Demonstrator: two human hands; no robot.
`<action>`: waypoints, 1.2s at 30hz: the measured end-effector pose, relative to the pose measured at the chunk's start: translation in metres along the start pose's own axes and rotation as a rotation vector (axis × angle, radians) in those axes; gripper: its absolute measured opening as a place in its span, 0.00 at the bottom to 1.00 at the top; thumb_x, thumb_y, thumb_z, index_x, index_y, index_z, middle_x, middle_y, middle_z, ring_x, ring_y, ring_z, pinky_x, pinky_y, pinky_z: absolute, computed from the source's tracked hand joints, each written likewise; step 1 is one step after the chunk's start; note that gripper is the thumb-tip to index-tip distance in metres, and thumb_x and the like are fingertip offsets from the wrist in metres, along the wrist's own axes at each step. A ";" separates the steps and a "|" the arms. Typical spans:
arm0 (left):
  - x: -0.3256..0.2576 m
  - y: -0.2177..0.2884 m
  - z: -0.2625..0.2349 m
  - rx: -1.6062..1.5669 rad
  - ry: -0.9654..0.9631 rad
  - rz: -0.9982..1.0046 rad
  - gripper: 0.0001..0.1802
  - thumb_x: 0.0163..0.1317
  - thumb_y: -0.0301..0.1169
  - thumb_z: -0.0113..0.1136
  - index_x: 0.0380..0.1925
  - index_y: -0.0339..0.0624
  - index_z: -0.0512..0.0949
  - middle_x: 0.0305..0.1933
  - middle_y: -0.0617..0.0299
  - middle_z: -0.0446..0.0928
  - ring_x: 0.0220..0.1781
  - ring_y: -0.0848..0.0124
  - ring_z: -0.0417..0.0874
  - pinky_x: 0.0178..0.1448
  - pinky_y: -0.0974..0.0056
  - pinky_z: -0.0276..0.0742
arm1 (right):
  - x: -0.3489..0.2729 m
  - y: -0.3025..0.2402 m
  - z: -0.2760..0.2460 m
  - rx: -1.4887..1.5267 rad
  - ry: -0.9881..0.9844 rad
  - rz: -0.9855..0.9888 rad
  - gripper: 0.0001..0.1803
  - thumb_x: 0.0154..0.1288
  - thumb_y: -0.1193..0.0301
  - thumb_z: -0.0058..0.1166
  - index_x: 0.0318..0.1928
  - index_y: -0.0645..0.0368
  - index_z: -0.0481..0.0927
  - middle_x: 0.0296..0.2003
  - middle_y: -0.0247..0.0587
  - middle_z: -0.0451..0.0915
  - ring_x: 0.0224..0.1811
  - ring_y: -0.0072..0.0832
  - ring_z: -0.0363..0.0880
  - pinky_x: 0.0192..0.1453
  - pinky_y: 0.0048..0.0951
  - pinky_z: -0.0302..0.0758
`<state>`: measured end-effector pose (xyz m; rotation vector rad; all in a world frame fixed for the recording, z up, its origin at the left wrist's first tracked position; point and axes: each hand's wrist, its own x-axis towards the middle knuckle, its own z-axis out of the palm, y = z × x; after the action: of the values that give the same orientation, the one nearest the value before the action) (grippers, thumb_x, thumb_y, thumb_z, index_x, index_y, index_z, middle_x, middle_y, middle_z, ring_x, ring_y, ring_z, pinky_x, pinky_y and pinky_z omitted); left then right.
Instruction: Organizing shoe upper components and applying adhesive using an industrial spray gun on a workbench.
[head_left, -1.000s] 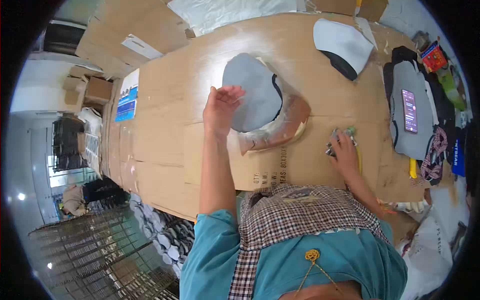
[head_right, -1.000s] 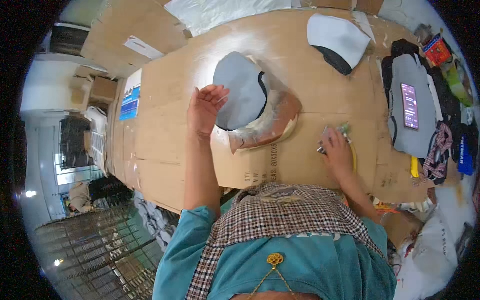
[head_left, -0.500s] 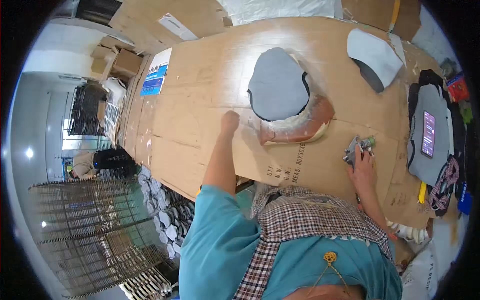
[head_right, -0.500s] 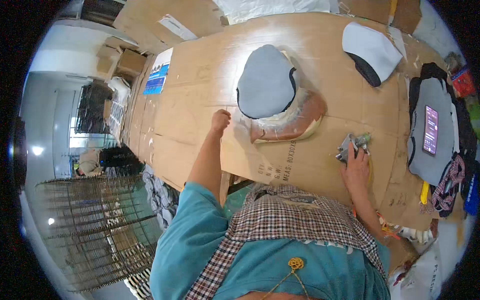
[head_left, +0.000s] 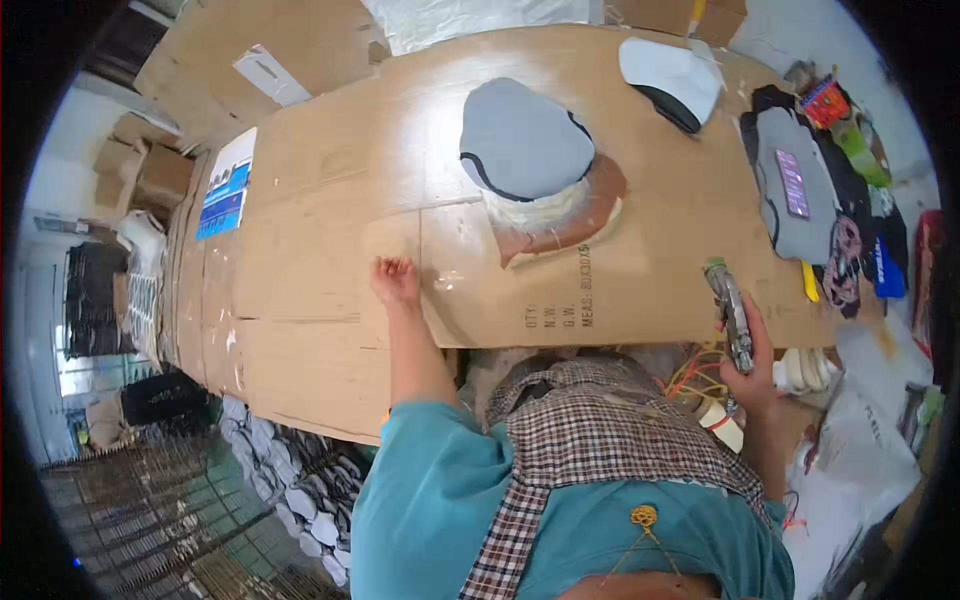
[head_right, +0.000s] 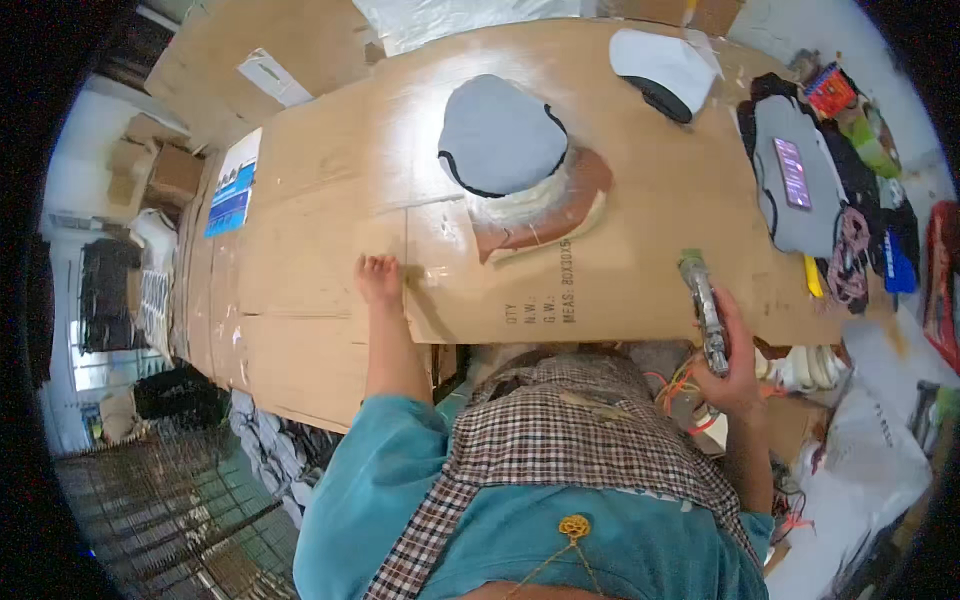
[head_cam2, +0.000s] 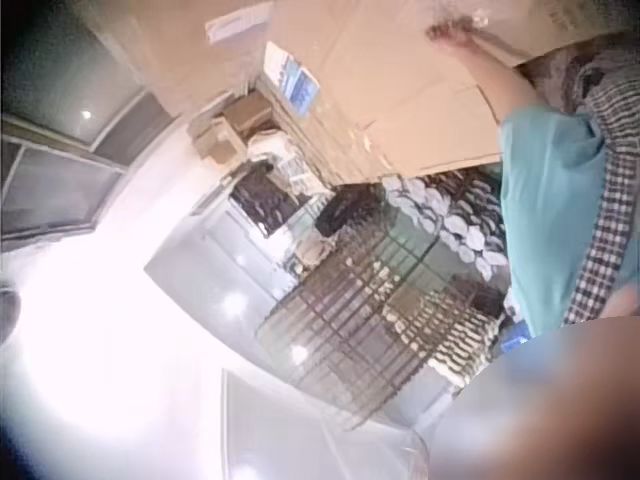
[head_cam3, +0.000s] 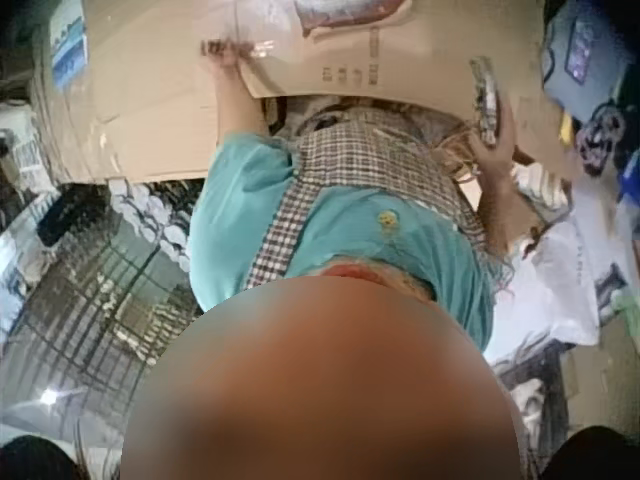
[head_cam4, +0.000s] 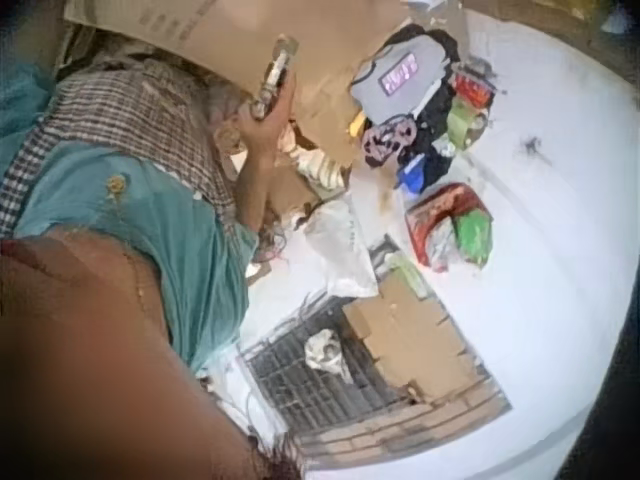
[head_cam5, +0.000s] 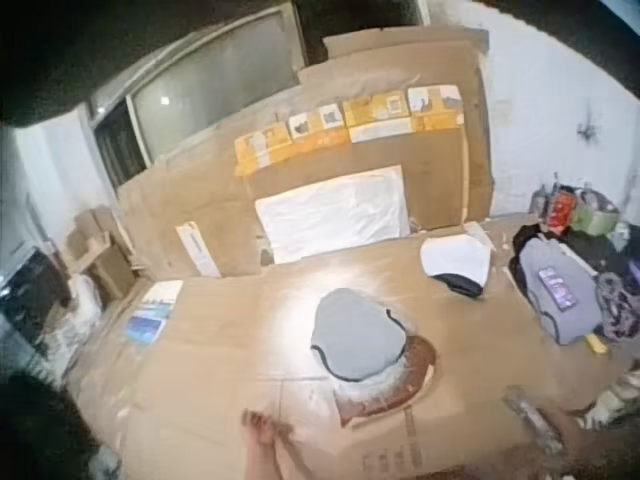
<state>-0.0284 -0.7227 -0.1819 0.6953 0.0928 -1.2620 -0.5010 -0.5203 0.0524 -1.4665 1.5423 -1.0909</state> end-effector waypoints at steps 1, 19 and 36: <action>-0.015 0.004 -0.009 0.126 0.131 0.005 0.15 0.57 0.36 0.47 0.15 0.44 0.61 0.14 0.64 0.60 0.19 0.68 0.67 0.20 0.68 0.61 | -0.010 -0.012 0.006 -0.070 0.016 0.020 0.32 0.49 0.78 0.47 0.58 0.65 0.57 0.42 0.40 0.70 0.43 0.22 0.69 0.46 0.22 0.67; -0.077 0.074 -0.067 0.563 0.215 0.015 0.13 0.60 0.39 0.44 0.26 0.43 0.68 0.22 0.62 0.69 0.19 0.71 0.71 0.23 0.71 0.67 | -0.113 -0.140 0.057 0.021 0.127 0.162 0.31 0.51 0.75 0.54 0.56 0.67 0.59 0.33 0.38 0.73 0.31 0.20 0.71 0.38 0.20 0.71; -0.073 0.099 -0.118 0.515 0.309 0.076 0.08 0.57 0.32 0.49 0.35 0.42 0.70 0.22 0.62 0.70 0.18 0.73 0.70 0.19 0.73 0.66 | -0.064 -0.208 0.121 -0.355 -0.188 -0.055 0.27 0.50 0.78 0.52 0.54 0.64 0.64 0.33 0.37 0.75 0.32 0.19 0.72 0.38 0.21 0.68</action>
<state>0.0717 -0.5869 -0.2020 1.3251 -0.0084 -1.1033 -0.3062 -0.4657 0.1975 -1.8015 1.6243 -0.7075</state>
